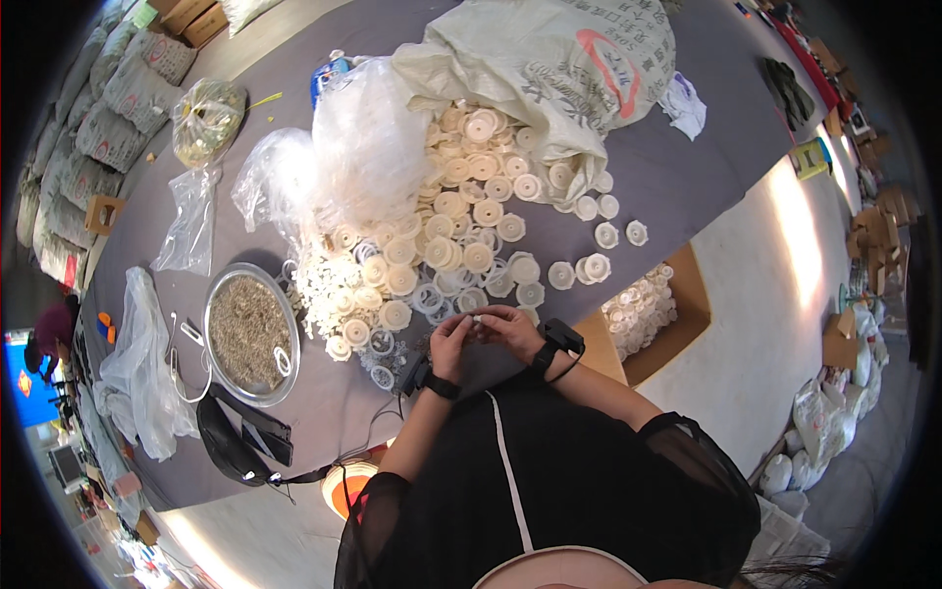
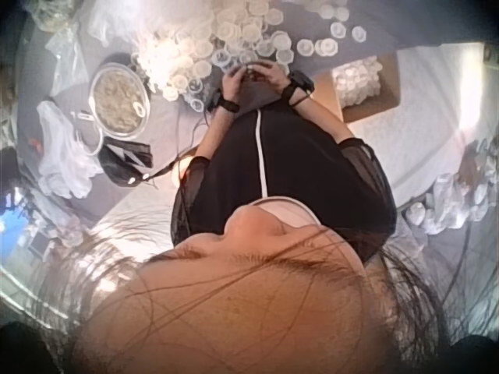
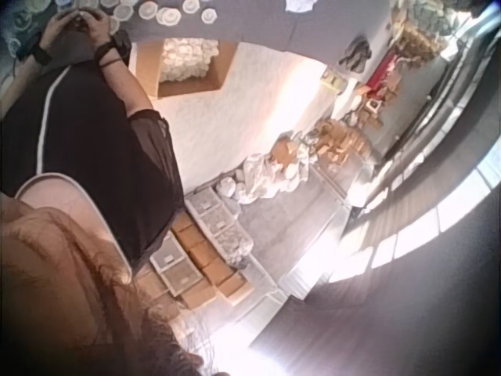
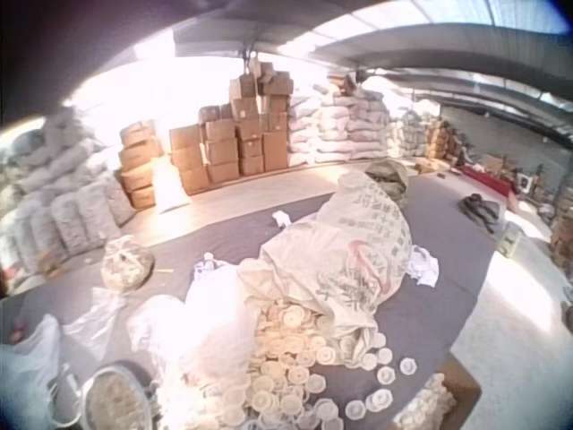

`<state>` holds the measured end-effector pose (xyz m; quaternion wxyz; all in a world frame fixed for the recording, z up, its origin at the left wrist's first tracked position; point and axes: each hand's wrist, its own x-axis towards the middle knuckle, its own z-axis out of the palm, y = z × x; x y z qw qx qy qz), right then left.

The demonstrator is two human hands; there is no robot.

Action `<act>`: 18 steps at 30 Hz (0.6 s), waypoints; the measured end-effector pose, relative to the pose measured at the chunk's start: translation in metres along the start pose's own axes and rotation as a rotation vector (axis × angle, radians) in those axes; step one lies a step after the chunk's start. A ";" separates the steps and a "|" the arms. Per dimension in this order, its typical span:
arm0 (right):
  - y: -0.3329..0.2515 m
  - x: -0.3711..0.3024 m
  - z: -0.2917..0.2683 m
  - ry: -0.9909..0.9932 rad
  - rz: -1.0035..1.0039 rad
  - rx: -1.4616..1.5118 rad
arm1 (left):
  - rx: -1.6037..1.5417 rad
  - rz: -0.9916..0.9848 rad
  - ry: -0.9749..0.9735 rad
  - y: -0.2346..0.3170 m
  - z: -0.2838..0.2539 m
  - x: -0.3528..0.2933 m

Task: The person sorts small plastic rings by hand, organizing them into piles and placing them into a box.

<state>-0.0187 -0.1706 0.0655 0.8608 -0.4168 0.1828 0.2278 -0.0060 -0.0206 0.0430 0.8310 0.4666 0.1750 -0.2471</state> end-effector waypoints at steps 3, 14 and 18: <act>-0.021 -0.010 -0.014 0.024 0.005 -0.021 | 0.132 0.038 -0.030 -0.005 0.024 0.010; -0.077 -0.044 -0.143 0.696 -0.386 0.260 | 0.672 0.387 -0.313 -0.048 0.145 0.059; -0.098 -0.056 -0.207 0.961 -0.538 0.202 | 0.974 0.593 -0.543 -0.048 0.199 0.088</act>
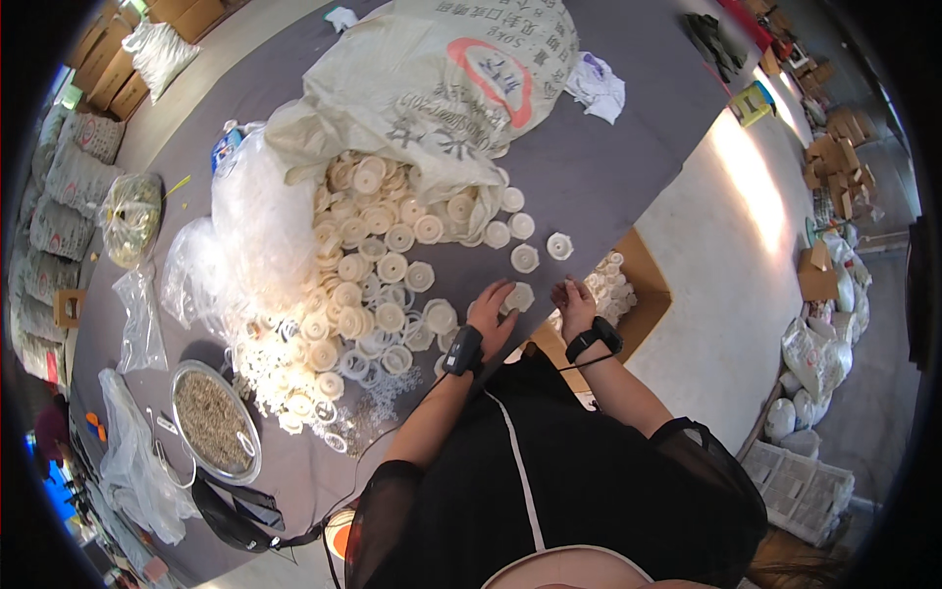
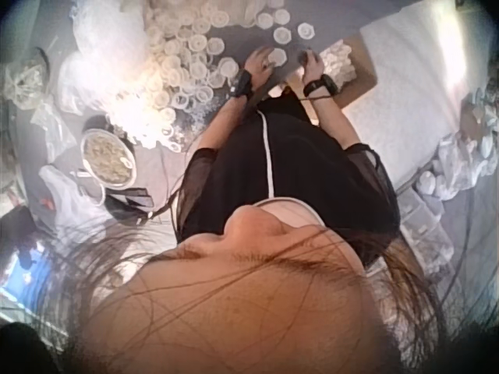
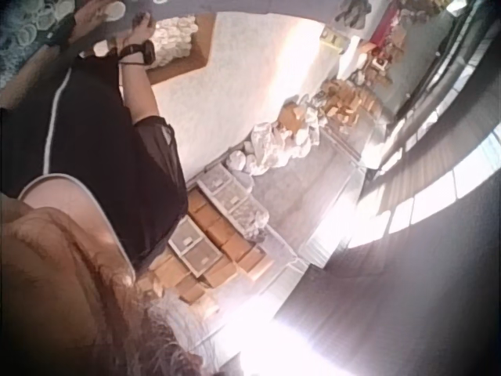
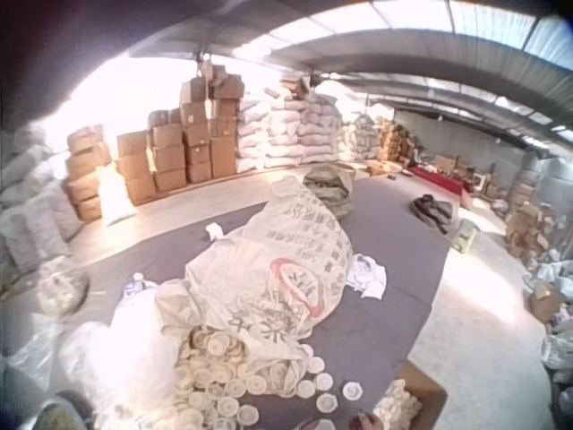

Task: The person sorts small plastic rings by hand, organizing them into piles and placing them into a box.

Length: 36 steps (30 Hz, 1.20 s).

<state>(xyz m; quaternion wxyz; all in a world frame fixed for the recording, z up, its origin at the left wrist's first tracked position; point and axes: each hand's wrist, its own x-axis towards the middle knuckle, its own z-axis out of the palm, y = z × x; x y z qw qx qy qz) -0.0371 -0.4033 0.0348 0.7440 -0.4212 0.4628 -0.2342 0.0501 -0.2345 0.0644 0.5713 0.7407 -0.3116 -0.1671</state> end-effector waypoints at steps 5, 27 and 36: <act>-0.012 0.034 -0.019 0.058 -0.146 -0.165 | 0.191 0.084 -0.061 -0.011 0.025 0.080; -0.017 0.070 -0.015 0.056 -0.076 -0.265 | 0.487 -0.106 -0.076 -0.101 -0.040 0.166; -0.016 0.029 0.014 -0.043 -0.067 -0.272 | 0.668 -0.004 -0.200 -0.073 -0.041 0.070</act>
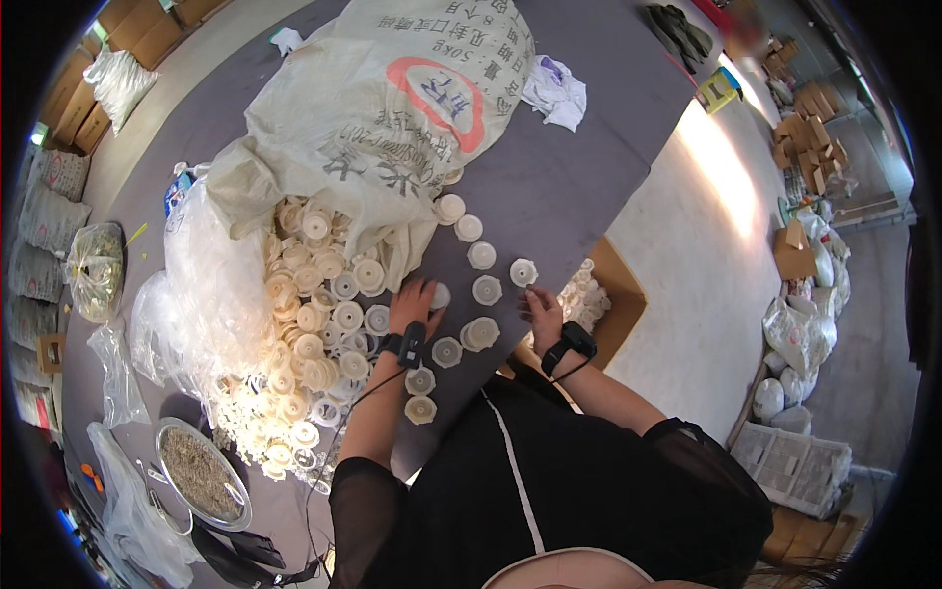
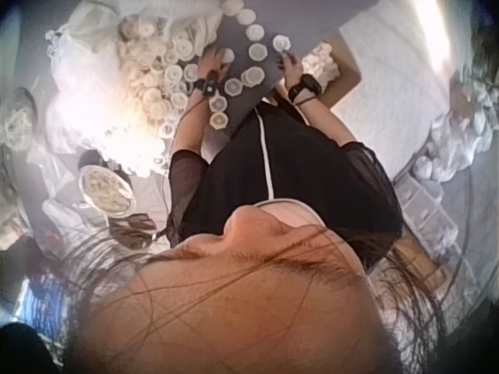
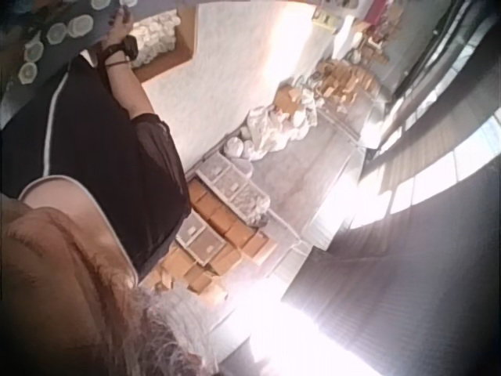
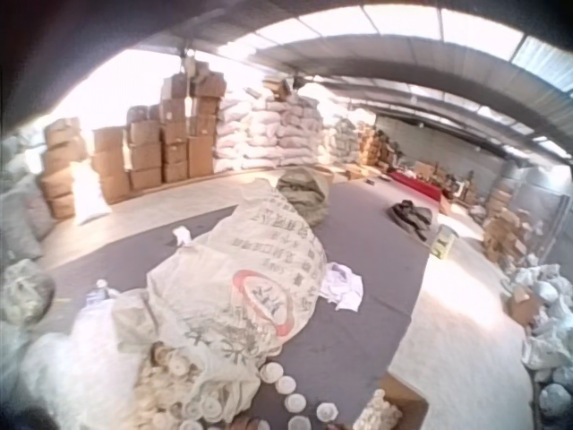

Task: The person sorts small plastic rings by hand, organizing them into piles and placing them into a box.

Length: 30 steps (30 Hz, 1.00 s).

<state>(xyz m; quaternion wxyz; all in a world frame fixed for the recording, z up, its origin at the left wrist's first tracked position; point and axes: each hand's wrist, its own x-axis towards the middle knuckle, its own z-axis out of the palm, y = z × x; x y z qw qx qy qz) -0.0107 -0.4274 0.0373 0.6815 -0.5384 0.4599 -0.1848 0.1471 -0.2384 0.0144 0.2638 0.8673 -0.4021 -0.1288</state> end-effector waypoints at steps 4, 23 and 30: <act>0.000 -0.017 0.012 -0.073 0.035 0.087 | -0.019 0.060 0.054 -0.004 -0.020 -0.018; -0.014 -0.053 -0.016 -0.018 0.093 0.066 | 0.159 -0.092 0.184 -0.045 0.042 0.123; -0.013 -0.052 0.003 -0.137 0.113 0.054 | 0.058 -0.038 0.174 -0.054 0.032 0.053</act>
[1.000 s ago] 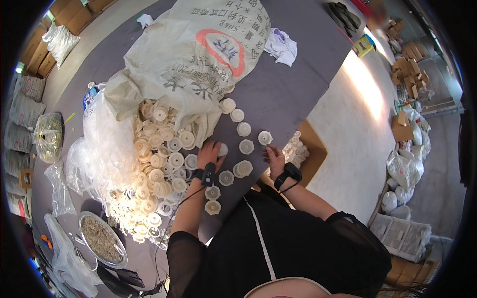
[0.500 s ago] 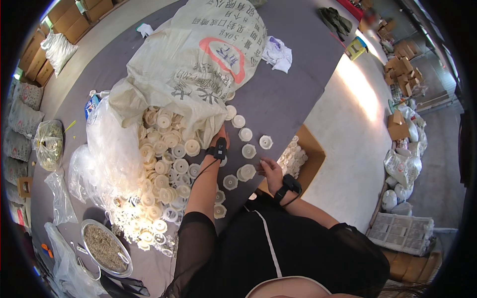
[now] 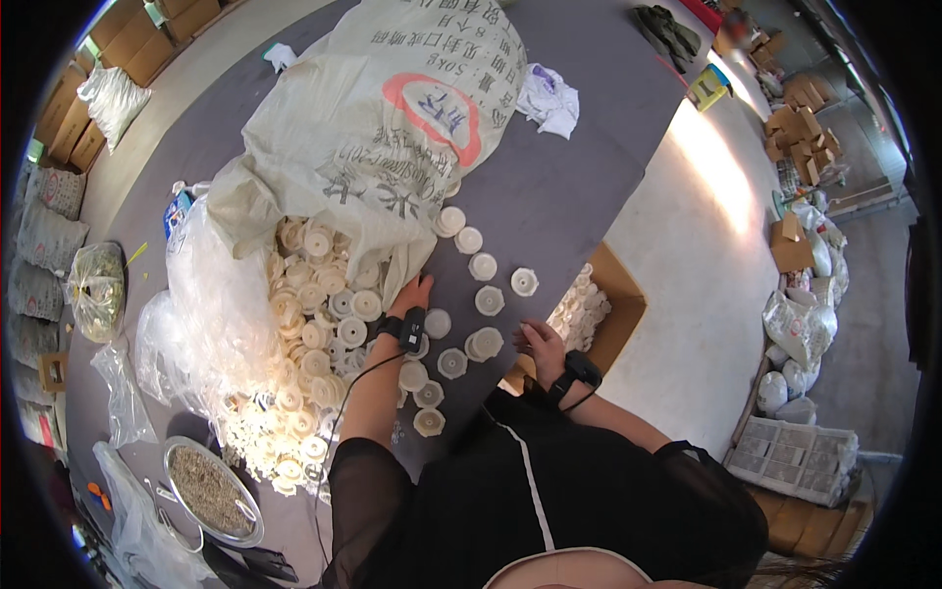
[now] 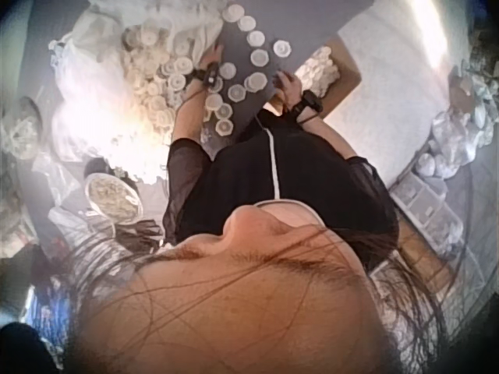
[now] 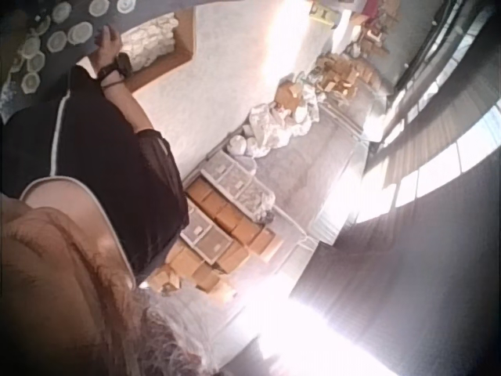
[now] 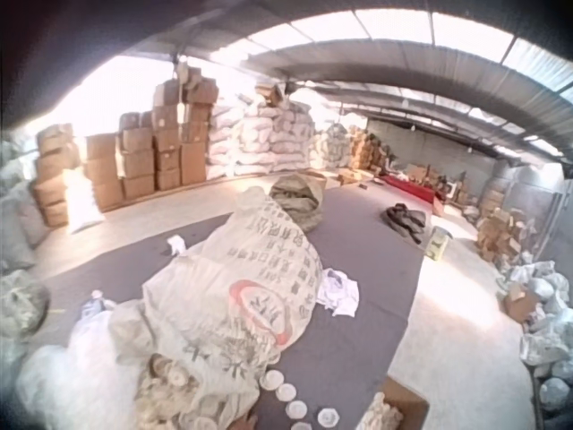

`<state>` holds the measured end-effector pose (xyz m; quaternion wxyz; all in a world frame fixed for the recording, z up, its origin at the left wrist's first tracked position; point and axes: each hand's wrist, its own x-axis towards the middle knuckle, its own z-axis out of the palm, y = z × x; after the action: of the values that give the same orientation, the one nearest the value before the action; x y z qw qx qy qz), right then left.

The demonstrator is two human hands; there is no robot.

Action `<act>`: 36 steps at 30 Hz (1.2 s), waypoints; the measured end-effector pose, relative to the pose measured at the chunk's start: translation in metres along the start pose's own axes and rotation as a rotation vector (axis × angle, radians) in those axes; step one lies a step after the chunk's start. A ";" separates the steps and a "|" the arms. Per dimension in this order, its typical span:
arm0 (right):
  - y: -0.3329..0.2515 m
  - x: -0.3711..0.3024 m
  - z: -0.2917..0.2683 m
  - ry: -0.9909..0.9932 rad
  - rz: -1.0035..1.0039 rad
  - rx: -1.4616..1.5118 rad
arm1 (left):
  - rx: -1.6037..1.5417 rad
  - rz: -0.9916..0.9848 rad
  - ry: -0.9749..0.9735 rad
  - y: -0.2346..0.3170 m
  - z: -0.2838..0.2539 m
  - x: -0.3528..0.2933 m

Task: The person sorts small plastic rings by hand, organizing them into piles and placing them into a box.

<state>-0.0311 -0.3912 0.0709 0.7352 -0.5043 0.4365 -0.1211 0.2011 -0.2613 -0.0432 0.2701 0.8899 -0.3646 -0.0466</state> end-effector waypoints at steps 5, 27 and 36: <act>0.016 0.000 0.025 -0.199 0.048 0.018 | 0.194 0.180 -0.049 0.011 -0.041 -0.047; 0.047 -0.047 0.071 -0.334 0.113 0.055 | 0.010 -0.093 0.120 0.057 -0.102 -0.136; 0.058 -0.053 0.087 -0.384 0.172 0.139 | 0.113 -0.283 0.277 0.005 -0.116 -0.118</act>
<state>-0.0114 -0.2765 0.0586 0.8454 -0.4273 0.3205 0.0107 0.1444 -0.1328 0.0444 0.2581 0.9438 -0.1975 0.0594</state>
